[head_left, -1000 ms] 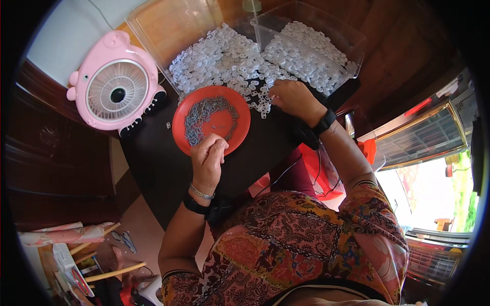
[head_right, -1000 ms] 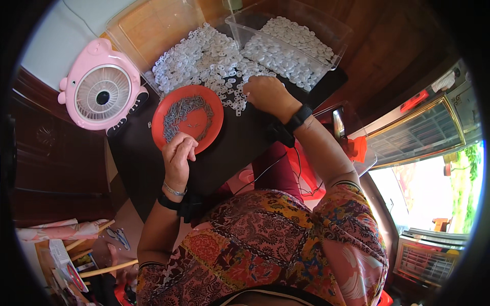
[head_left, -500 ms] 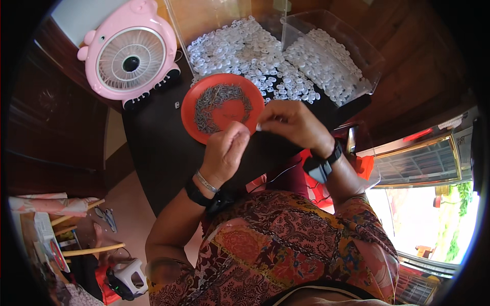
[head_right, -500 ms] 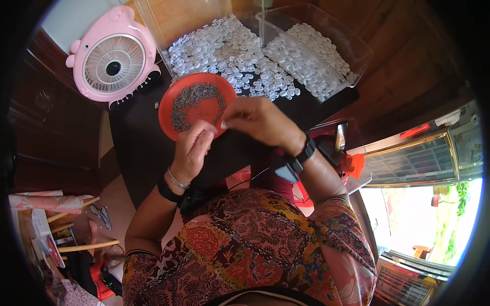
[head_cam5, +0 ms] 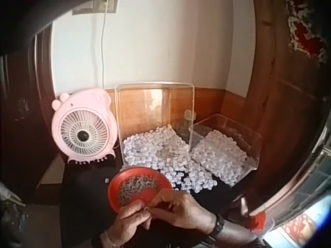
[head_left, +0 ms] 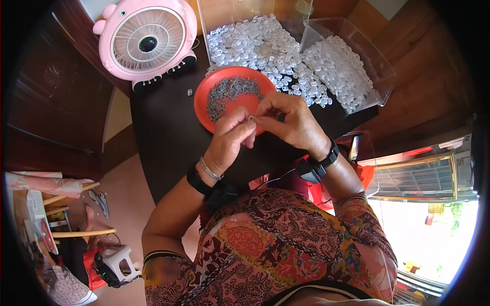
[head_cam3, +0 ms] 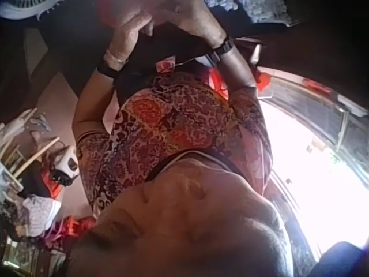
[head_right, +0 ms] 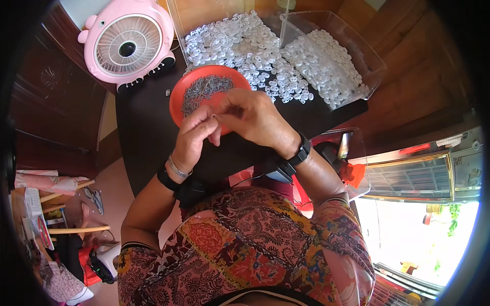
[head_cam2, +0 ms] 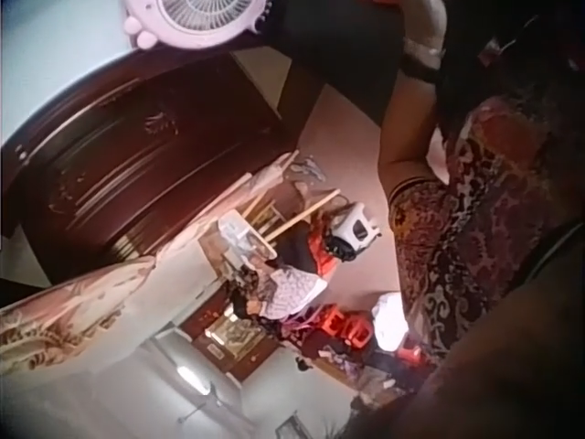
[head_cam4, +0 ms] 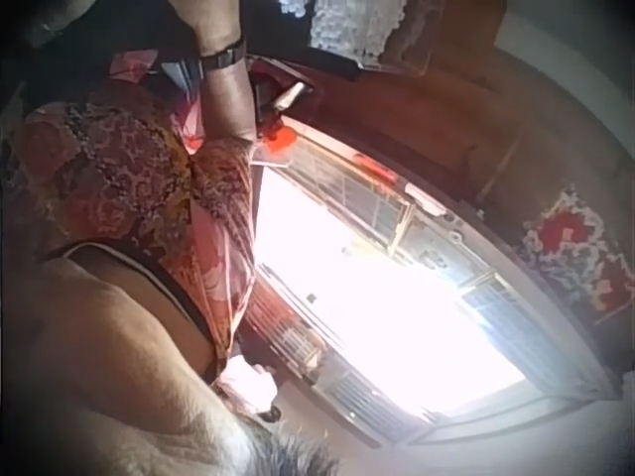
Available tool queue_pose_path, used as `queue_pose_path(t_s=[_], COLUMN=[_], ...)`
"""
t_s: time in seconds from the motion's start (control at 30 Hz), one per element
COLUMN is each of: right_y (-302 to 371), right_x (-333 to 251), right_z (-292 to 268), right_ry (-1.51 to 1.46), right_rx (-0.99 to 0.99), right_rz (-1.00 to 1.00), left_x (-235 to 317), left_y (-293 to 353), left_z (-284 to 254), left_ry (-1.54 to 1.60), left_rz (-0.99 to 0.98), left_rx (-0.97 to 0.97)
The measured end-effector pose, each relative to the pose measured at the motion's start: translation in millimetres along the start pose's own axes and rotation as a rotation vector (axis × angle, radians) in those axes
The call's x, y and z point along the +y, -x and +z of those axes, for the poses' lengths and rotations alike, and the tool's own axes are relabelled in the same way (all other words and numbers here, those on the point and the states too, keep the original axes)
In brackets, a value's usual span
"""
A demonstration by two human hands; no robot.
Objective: Assembling small plastic components by attaching metal pins or rings.
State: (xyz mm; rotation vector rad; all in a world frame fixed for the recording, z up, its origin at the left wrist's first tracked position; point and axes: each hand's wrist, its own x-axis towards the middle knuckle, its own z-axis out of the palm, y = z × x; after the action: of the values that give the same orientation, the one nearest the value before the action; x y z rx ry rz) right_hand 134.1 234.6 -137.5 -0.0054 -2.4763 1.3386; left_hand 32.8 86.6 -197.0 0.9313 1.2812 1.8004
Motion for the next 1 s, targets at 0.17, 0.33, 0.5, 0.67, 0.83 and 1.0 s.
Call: queue_pose_path(t_s=[0.17, 0.33, 0.5, 0.67, 0.83, 1.0], right_y=[-23.0, -34.5, -40.0, -47.1, -54.3, -51.3], right_x=[21.4, 49.6, 50.0, 65.0, 60.8, 62.4], right_z=[-4.0, -3.6, 19.7, 37.8, 40.7, 30.5], right_ry=[0.067, 0.569, 0.915, 1.059, 0.984, 0.706], right_rx=[0.023, -0.124, -0.191, -0.212, -0.226, -0.118], right_rz=[0.007, -0.17, -0.174, -0.254, -0.216, -0.149], left_x=[5.7, -0.3, -3.5, -2.8, -2.0, -1.8], left_y=[-6.1, -11.2, -10.6, -10.4, -10.0, -8.4], left_z=[-13.6, -17.6, -19.4, -18.9, -17.0, -13.4], left_ry=[-0.082, 0.022, 0.018, 0.016, 0.011, 0.012], left_rz=[0.103, 0.144, 0.136, 0.128, 0.126, 0.124], left_rx=[0.189, 0.326, 0.333, 0.342, 0.32, 0.3])
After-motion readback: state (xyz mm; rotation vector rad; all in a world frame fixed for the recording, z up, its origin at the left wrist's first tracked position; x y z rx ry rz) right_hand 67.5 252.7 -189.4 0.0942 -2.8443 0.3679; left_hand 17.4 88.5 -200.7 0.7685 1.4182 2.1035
